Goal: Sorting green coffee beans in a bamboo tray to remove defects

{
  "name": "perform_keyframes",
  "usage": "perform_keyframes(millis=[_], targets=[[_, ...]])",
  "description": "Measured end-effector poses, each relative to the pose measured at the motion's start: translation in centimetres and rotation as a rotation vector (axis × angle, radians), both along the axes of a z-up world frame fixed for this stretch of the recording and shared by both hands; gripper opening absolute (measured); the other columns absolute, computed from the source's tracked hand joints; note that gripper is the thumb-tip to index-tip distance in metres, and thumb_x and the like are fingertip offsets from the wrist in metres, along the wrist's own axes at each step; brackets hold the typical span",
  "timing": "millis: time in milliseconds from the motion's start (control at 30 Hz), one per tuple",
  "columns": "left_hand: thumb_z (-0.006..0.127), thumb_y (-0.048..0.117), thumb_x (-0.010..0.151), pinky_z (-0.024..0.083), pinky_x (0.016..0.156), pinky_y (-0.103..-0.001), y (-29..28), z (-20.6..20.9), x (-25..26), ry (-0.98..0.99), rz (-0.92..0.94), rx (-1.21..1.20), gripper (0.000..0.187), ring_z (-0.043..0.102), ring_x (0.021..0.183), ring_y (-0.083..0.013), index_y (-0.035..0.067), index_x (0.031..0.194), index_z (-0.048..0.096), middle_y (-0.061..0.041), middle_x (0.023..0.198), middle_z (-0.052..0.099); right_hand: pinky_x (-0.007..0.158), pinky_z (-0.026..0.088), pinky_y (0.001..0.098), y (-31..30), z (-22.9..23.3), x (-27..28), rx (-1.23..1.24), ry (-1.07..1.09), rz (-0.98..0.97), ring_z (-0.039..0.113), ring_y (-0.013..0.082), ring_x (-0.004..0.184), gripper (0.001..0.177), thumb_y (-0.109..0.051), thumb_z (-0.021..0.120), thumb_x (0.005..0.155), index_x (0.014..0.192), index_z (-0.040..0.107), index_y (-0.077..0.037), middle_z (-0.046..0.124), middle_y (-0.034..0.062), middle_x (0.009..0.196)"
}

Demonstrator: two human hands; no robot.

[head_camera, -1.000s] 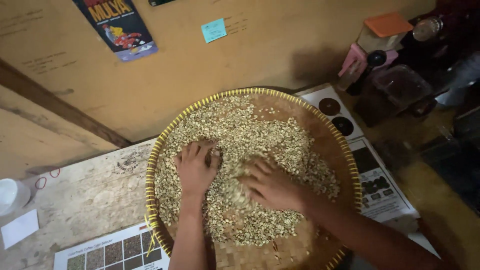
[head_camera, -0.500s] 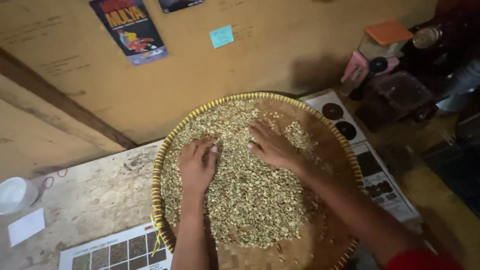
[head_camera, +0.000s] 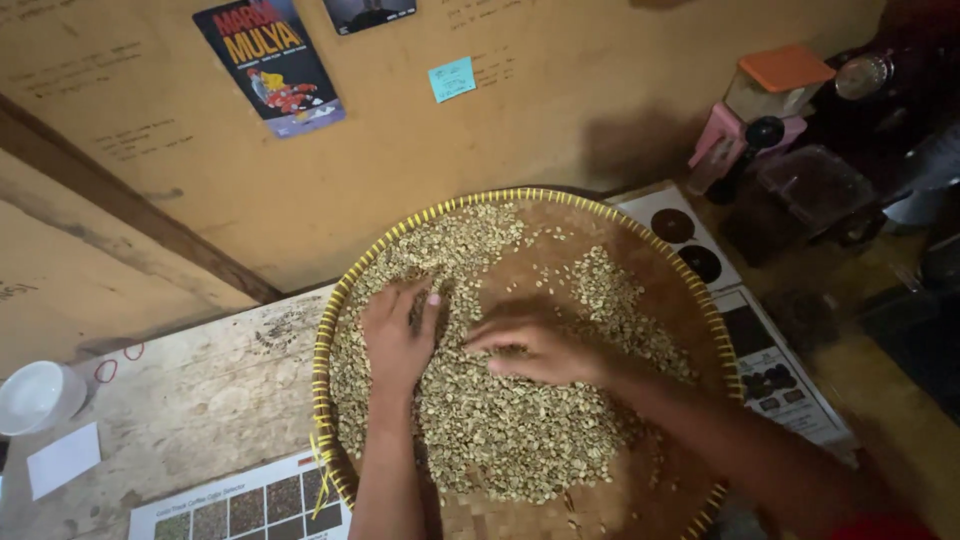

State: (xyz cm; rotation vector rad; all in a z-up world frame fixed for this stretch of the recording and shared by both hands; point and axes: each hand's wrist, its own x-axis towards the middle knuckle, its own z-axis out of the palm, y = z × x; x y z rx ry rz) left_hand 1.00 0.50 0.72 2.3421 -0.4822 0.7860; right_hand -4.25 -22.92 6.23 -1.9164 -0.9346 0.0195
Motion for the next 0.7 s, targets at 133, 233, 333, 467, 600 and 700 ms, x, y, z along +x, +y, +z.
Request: perform_keyframes(millis=[133,233,333,467,600,700], targets=[[0.071,0.032,0.098,0.049,0.084,-0.043,-0.1,0.0,-0.3,0.071,0.002,-0.022,0.023,0.065,0.099,-0.0262,0.021,0.118,0.076,-0.001,0.103,0.07,0.101,0.051,0.0522,-6.4,-4.6,2.6,-0.047,-0.226,-0.215,0.066,0.0356,0.118,0.034,-0.024,0.061,0.103,0.134,0.071,-0.014,0.07,0.0098,0.12],[0.074,0.028,0.096,0.049,0.083,-0.041,0.1,-0.2,-0.4,0.039,0.0,-0.035,0.023,0.065,0.098,-0.024,0.025,0.119,0.075,0.003,0.102,0.069,0.11,0.04,0.0561,-9.8,-1.1,2.3,-0.478,-0.534,-0.397,0.059,0.0399,0.128,0.041,-0.033,0.056,0.103,0.133,0.066,-0.007,0.065,0.0178,0.132],[0.074,0.024,0.096,0.05,0.083,-0.04,0.0,0.3,-0.3,0.006,-0.001,-0.032,0.021,0.066,0.096,-0.0236,0.023,0.117,0.076,0.002,0.099,0.07,0.108,0.043,0.0534,-10.6,-6.6,2.8,-0.788,-0.823,-0.572,0.06,0.0371,0.126,0.041,-0.044,0.06,0.101,0.125,0.07,-0.012,0.065,0.0167,0.128],[0.074,0.021,0.096,0.051,0.083,-0.041,0.2,0.0,-0.4,-0.006,-0.041,-0.048,0.022,0.066,0.096,-0.0248,0.021,0.118,0.075,0.002,0.101,0.07,0.109,0.041,0.0597,-6.4,-8.4,1.1,-0.303,-0.423,-0.328,0.05,0.0492,0.135,0.038,-0.027,0.059,0.104,0.132,0.064,-0.001,0.059,0.0258,0.138],[0.069,0.022,0.101,0.051,0.086,-0.041,0.1,0.5,-0.6,0.05,-0.071,-0.085,0.02,0.067,0.096,-0.0262,0.018,0.12,0.075,-0.001,0.104,0.071,0.101,0.048,0.053,-4.8,-5.0,1.9,-0.371,-0.525,-0.281,0.062,0.0355,0.117,0.031,-0.012,0.069,0.092,0.123,0.071,-0.01,0.067,0.0106,0.118],[0.069,0.026,0.101,0.051,0.088,-0.043,0.4,0.2,-0.6,0.081,-0.051,-0.078,0.023,0.066,0.099,-0.0259,0.02,0.122,0.075,0.0,0.105,0.071,0.091,0.051,0.0422,-6.8,-9.1,7.5,-0.381,-0.41,-0.494,0.067,0.027,0.103,0.021,-0.024,0.063,0.101,0.118,0.074,-0.017,0.068,0.003,0.105]])
